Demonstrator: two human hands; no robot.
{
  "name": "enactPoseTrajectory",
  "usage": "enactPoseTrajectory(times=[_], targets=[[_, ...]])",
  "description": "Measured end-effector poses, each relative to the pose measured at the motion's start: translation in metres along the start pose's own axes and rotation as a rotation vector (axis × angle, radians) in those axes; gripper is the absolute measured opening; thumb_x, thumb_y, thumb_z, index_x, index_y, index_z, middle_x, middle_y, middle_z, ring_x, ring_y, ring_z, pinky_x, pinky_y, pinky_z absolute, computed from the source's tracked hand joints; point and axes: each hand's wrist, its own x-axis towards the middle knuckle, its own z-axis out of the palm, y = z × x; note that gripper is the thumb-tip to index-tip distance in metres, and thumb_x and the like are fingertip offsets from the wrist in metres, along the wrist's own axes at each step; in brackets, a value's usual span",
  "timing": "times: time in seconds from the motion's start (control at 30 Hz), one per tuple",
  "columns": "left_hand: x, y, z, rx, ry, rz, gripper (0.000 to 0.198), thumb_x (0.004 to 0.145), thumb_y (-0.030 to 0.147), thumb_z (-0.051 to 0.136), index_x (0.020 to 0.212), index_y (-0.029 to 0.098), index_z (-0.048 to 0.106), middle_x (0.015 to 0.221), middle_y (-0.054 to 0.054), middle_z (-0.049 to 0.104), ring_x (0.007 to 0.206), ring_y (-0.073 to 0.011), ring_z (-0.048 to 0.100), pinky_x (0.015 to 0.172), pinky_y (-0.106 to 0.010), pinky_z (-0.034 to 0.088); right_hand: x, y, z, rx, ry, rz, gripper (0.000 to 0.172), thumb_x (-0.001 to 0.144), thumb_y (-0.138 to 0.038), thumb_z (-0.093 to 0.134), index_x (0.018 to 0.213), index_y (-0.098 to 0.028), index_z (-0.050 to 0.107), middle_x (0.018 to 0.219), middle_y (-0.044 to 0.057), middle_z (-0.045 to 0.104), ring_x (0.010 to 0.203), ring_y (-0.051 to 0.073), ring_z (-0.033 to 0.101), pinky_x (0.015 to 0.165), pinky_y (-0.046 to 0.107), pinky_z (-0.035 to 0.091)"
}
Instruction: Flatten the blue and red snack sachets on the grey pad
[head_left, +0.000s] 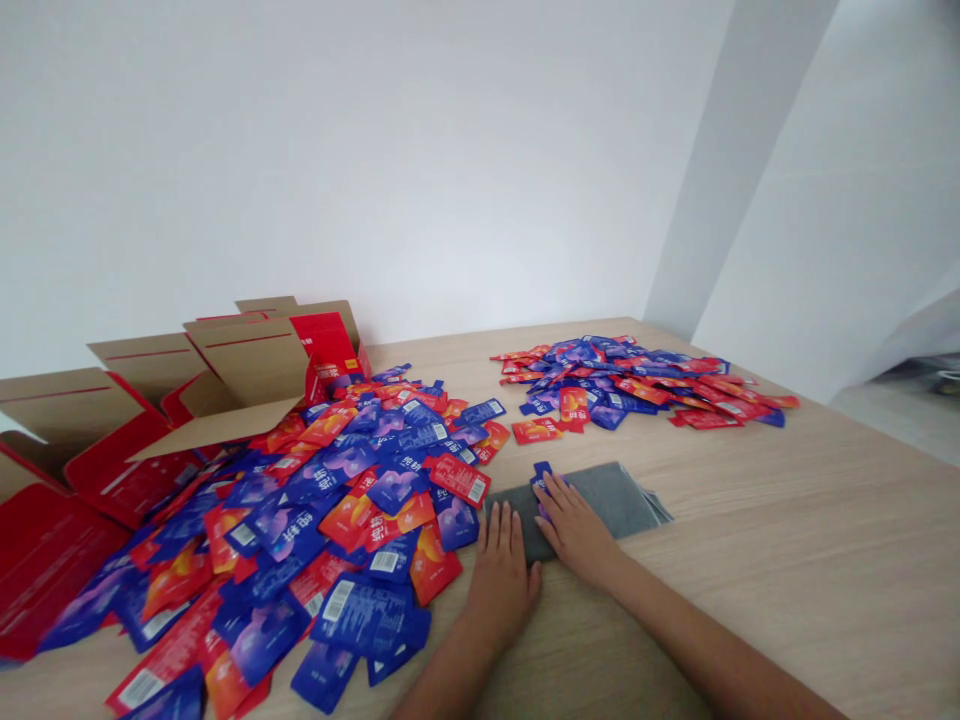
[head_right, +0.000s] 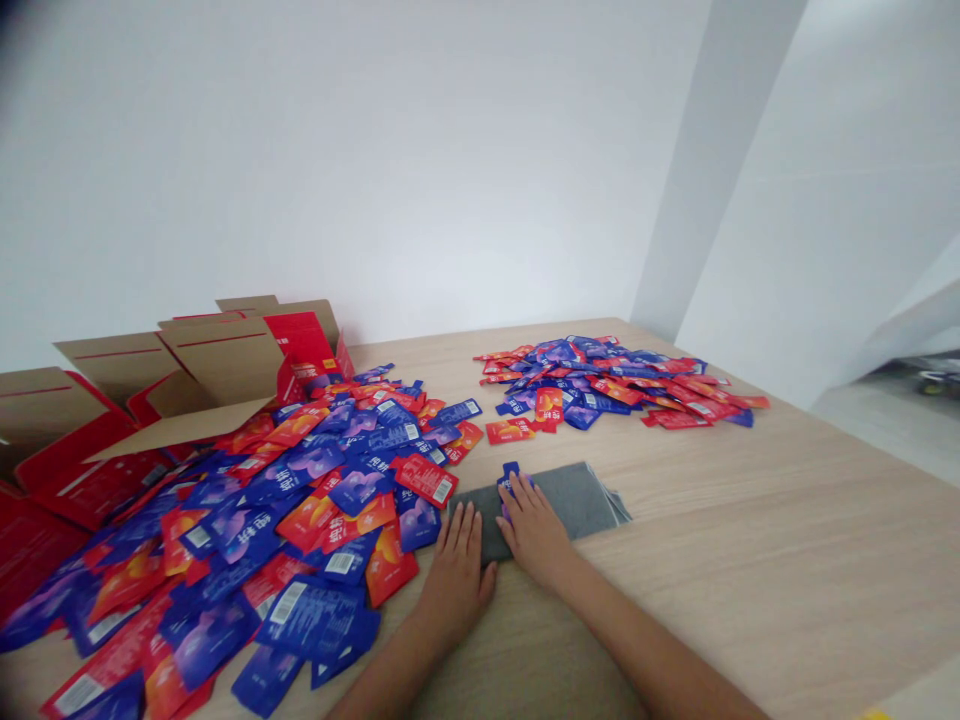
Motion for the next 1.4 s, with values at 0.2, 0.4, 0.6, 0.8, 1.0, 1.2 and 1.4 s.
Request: enactPoseTrajectory(times=[0.2, 0.4, 0.6, 0.8, 1.0, 1.2, 1.4], targets=[[0.001, 0.001, -0.001, -0.003, -0.01, 0.002, 0.059, 0.084, 0.035, 0.045, 0.133, 0.003, 0.036, 0.14, -0.02, 0.034, 0.132, -0.0317, 0.023, 0.104, -0.049, 0.029, -0.013, -0.002, -0.006, -0.015, -0.028, -0.036, 0.048, 0.089, -0.032, 0.04, 0.134, -0.013, 0.043, 0.143, 0.015, 0.036, 0.134, 0.027, 0.026, 0.104, 0.045, 0.031], [0.001, 0.001, -0.002, -0.011, -0.029, -0.007, 0.058, 0.085, 0.034, 0.044, 0.133, 0.003, 0.036, 0.141, -0.019, 0.033, 0.133, -0.0313, 0.022, 0.104, -0.049, 0.029, -0.054, -0.009, -0.012, 0.002, -0.052, -0.104, 0.059, 0.084, -0.032, 0.048, 0.137, -0.01, 0.037, 0.145, 0.018, 0.029, 0.135, 0.03, 0.02, 0.104, 0.047, 0.032], [0.0, 0.001, -0.002, -0.004, -0.02, -0.011, 0.058, 0.086, 0.034, 0.044, 0.136, 0.006, 0.033, 0.141, -0.018, 0.034, 0.133, -0.0308, 0.022, 0.105, -0.05, 0.027, -0.038, 0.005, -0.032, 0.191, -0.076, -0.042, 0.065, 0.071, -0.003, 0.035, 0.135, -0.012, 0.04, 0.132, 0.015, 0.05, 0.121, 0.022, 0.047, 0.1, 0.041, 0.04], [0.0, 0.0, 0.0, -0.005, -0.028, -0.007, 0.058, 0.086, 0.034, 0.043, 0.135, 0.004, 0.034, 0.142, -0.019, 0.032, 0.133, -0.032, 0.021, 0.104, -0.052, 0.028, -0.011, 0.048, -0.034, 0.49, 0.096, 0.262, 0.056, 0.081, -0.018, 0.037, 0.137, -0.018, 0.036, 0.128, 0.011, 0.055, 0.118, 0.021, 0.051, 0.094, 0.041, 0.046], [-0.001, 0.001, 0.002, -0.012, 0.016, -0.004, 0.057, 0.085, 0.034, 0.044, 0.133, 0.003, 0.037, 0.141, -0.019, 0.034, 0.133, -0.0318, 0.023, 0.104, -0.05, 0.03, -0.038, 0.022, 0.001, 0.197, 0.067, 0.045, 0.053, 0.089, -0.036, 0.039, 0.137, -0.015, 0.037, 0.141, 0.014, 0.039, 0.132, 0.025, 0.031, 0.105, 0.046, 0.032], [-0.001, 0.0, 0.002, -0.039, 0.039, -0.003, 0.057, 0.084, 0.033, 0.044, 0.132, 0.003, 0.038, 0.14, -0.02, 0.035, 0.132, -0.0322, 0.023, 0.103, -0.051, 0.031, -0.01, 0.003, 0.008, -0.053, -0.015, -0.001, 0.049, 0.092, -0.03, 0.029, 0.135, -0.008, 0.039, 0.141, 0.016, 0.038, 0.131, 0.024, 0.032, 0.105, 0.043, 0.032], [0.001, 0.001, -0.002, -0.031, 0.012, -0.006, 0.057, 0.084, 0.034, 0.044, 0.132, 0.003, 0.038, 0.139, -0.019, 0.036, 0.131, -0.0327, 0.025, 0.102, -0.052, 0.032, 0.018, -0.001, 0.005, -0.157, -0.011, 0.056, 0.05, 0.089, -0.029, 0.037, 0.131, -0.003, 0.045, 0.138, 0.02, 0.041, 0.129, 0.028, 0.036, 0.103, 0.041, 0.034]])
